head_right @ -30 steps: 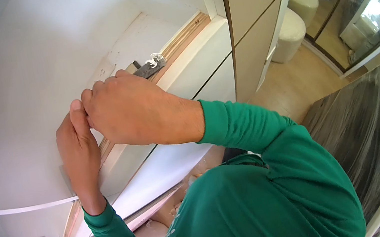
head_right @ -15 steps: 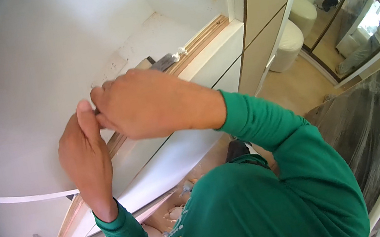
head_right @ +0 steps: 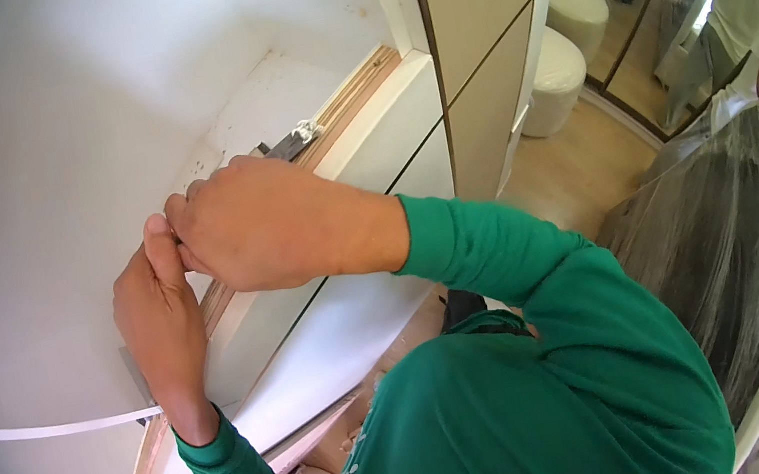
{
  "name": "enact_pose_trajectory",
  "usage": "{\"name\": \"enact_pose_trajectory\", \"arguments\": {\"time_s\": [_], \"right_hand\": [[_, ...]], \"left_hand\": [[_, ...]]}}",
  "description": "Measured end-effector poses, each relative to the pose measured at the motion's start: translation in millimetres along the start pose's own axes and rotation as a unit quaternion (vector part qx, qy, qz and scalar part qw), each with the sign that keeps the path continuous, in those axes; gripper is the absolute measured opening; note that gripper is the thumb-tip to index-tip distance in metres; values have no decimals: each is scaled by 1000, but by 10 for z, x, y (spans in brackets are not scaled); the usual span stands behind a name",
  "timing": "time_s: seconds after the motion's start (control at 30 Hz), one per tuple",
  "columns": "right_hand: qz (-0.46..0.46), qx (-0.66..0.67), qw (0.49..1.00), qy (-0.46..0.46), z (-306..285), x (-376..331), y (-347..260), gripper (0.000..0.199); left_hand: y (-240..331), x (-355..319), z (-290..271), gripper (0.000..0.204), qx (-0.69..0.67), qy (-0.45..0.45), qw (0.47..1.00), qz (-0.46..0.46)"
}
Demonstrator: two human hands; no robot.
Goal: The person applies a strip of adhesive tape to the wooden edge of a white cabinet frame and smooths it down by hand before tearing or cutting the tape.
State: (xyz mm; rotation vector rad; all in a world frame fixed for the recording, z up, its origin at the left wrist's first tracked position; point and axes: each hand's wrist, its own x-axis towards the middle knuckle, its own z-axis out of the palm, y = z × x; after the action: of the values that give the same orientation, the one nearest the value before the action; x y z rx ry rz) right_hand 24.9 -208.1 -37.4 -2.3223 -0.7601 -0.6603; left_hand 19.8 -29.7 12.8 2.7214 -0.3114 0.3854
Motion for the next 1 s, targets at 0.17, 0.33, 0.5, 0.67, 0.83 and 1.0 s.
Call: {"name": "enact_pose_trajectory", "arguments": {"time_s": [0.17,0.33,0.5,0.67,0.83,1.0], "right_hand": [[5,-53,999,13,67,-12,-7,31],[5,-104,994,13,56,12,-54,28],[77,-69,994,-19,21,30,-161,31],[73,-106,992,-6,-25,1,-207,31],[-18,-90,993,79,41,23,-413,31],[193,-12,945,263,-555,-659,-804,42]], "left_hand": [[-105,115,71,63,-41,-14,998,37],[-200,210,154,64,-70,-5,994,83],[-236,212,105,63,-62,-40,993,94],[-182,168,116,60,-60,-14,989,135],[-288,-219,-203,52,-201,61,975,79],[-377,-454,-374,57,-380,65,914,125]]}}
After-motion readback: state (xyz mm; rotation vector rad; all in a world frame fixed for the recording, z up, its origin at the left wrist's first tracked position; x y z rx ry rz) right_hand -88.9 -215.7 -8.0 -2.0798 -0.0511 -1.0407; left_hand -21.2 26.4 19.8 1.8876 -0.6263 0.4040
